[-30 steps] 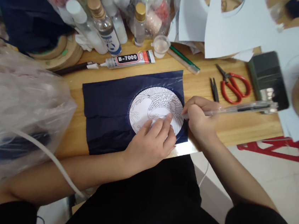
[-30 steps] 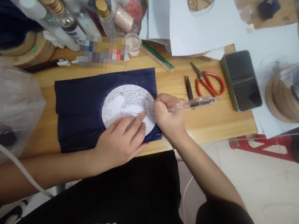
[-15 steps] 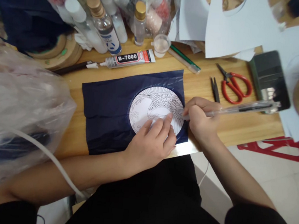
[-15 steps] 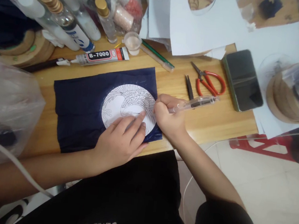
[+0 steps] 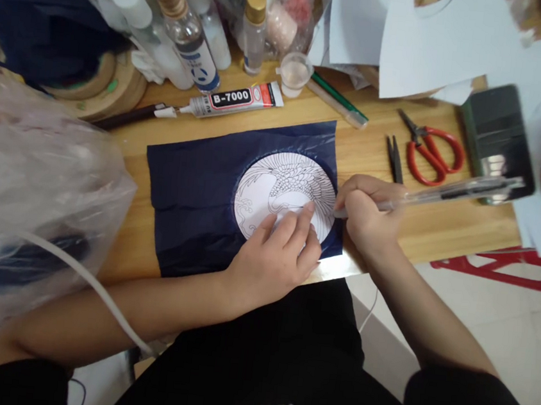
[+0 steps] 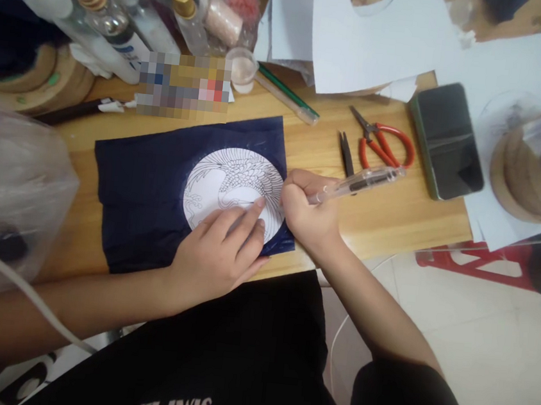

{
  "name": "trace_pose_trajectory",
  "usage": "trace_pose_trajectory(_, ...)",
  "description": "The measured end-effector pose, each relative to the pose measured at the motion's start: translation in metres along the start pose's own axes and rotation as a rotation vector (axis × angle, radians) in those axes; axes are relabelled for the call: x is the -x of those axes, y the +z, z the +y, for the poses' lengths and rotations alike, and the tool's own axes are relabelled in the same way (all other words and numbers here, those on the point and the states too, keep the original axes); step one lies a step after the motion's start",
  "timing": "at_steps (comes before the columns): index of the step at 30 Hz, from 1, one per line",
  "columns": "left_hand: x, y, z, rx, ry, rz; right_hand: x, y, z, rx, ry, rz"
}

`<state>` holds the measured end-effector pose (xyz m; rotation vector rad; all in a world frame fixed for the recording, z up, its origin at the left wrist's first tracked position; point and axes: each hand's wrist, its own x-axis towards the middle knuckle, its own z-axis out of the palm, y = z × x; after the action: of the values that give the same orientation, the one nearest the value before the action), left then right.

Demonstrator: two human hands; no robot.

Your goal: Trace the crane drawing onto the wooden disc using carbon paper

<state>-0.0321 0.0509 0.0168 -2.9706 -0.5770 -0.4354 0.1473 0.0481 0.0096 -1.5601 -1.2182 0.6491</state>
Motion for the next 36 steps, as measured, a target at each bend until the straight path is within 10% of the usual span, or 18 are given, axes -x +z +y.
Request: trace_pose_trajectory(36, -0.0014, -0.0017, -0.0008, -0.017, 0.002, 0.003, 0.0041, -0.0037, -0.0095, 0.025, 0.053, -0.088)
